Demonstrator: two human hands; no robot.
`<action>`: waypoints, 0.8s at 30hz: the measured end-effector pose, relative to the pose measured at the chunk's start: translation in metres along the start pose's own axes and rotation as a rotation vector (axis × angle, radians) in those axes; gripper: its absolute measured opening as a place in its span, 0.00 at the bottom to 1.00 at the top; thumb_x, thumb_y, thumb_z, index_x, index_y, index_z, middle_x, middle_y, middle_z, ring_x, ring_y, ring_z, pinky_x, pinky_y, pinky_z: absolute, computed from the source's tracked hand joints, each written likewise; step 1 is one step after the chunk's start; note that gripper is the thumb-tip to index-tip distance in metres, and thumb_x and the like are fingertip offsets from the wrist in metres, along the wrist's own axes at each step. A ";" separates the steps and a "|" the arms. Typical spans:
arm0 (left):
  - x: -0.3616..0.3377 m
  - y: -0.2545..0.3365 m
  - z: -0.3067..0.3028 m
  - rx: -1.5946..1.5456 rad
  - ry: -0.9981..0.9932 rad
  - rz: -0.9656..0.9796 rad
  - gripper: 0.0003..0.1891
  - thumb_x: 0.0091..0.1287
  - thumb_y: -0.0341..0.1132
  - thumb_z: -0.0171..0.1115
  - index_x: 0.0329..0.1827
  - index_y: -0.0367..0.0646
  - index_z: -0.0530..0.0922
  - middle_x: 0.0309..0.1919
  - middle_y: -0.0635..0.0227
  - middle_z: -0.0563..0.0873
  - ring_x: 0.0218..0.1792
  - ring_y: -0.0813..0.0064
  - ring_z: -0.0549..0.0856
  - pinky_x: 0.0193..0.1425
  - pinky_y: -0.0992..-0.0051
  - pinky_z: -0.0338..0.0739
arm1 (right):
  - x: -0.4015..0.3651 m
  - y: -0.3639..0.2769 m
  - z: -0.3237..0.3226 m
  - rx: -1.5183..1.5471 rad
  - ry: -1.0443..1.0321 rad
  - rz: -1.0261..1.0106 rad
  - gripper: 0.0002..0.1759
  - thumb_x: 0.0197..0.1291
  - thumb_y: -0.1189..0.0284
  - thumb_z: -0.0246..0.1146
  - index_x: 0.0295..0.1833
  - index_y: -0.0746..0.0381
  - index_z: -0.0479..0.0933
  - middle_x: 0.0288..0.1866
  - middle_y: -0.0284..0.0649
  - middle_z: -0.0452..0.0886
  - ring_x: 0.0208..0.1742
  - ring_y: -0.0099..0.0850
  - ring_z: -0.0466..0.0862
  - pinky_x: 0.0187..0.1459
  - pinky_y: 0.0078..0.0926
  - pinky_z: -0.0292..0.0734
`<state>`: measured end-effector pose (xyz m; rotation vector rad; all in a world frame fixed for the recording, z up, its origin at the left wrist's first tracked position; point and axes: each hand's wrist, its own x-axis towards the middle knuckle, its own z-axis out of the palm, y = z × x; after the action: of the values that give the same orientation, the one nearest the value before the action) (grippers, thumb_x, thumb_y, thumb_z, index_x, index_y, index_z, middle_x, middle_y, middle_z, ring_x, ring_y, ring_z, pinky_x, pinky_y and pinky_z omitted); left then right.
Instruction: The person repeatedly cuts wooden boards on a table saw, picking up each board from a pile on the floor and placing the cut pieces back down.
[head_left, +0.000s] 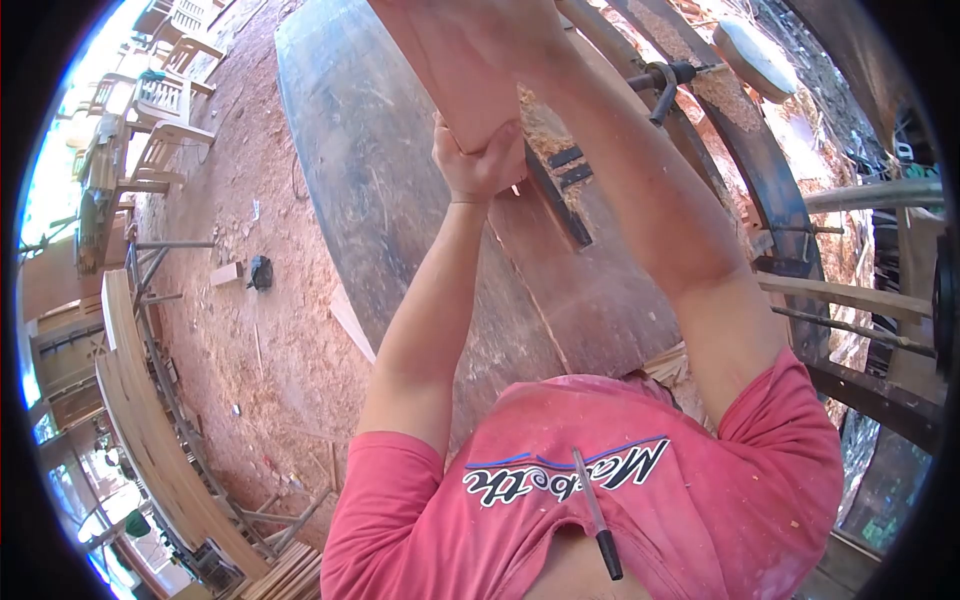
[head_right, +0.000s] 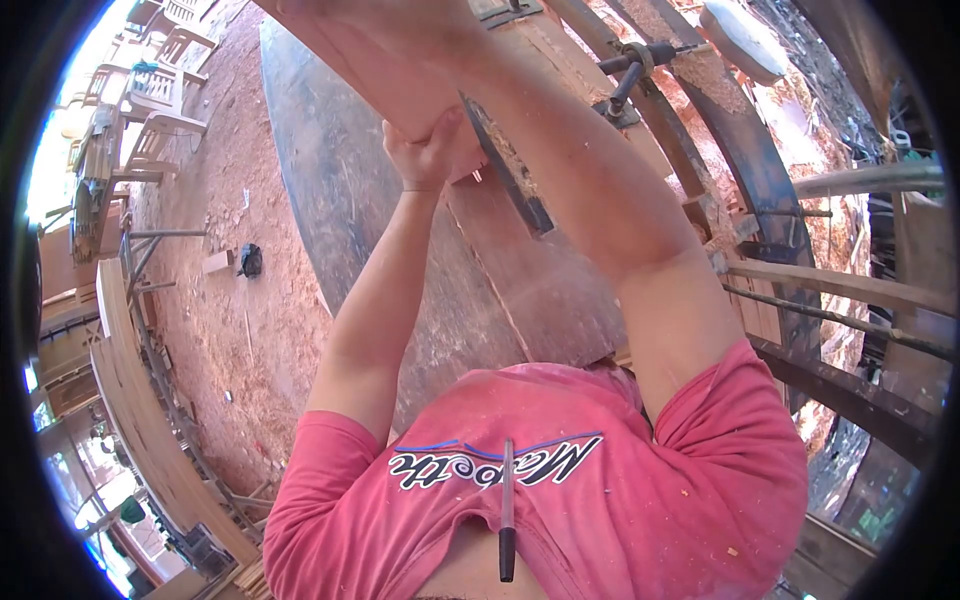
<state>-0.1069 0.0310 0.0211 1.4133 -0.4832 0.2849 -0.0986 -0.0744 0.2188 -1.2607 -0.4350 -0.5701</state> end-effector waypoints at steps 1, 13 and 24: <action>0.003 -0.003 -0.001 0.001 0.000 -0.001 0.31 0.54 0.38 0.85 0.57 0.37 0.78 0.50 0.61 0.87 0.49 0.70 0.86 0.55 0.68 0.81 | 0.001 0.003 0.000 0.037 -0.005 -0.025 0.21 0.64 0.65 0.77 0.55 0.68 0.85 0.47 0.33 0.89 0.48 0.19 0.85 0.50 0.21 0.79; 0.016 -0.008 -0.002 0.059 0.022 0.057 0.31 0.53 0.38 0.85 0.56 0.35 0.79 0.47 0.61 0.87 0.47 0.69 0.87 0.51 0.69 0.82 | 0.013 0.002 0.004 -0.028 0.056 0.089 0.22 0.62 0.67 0.78 0.57 0.67 0.84 0.47 0.34 0.89 0.47 0.20 0.85 0.50 0.22 0.80; 0.035 -0.031 -0.003 0.057 0.041 0.044 0.30 0.53 0.42 0.83 0.55 0.35 0.81 0.44 0.61 0.89 0.45 0.65 0.89 0.48 0.67 0.83 | 0.029 0.031 -0.003 -0.042 0.035 0.000 0.20 0.64 0.69 0.76 0.58 0.66 0.84 0.49 0.33 0.88 0.48 0.20 0.85 0.49 0.21 0.81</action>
<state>-0.0618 0.0264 0.0104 1.4506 -0.4764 0.3652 -0.0566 -0.0756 0.2124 -1.2886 -0.3957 -0.6036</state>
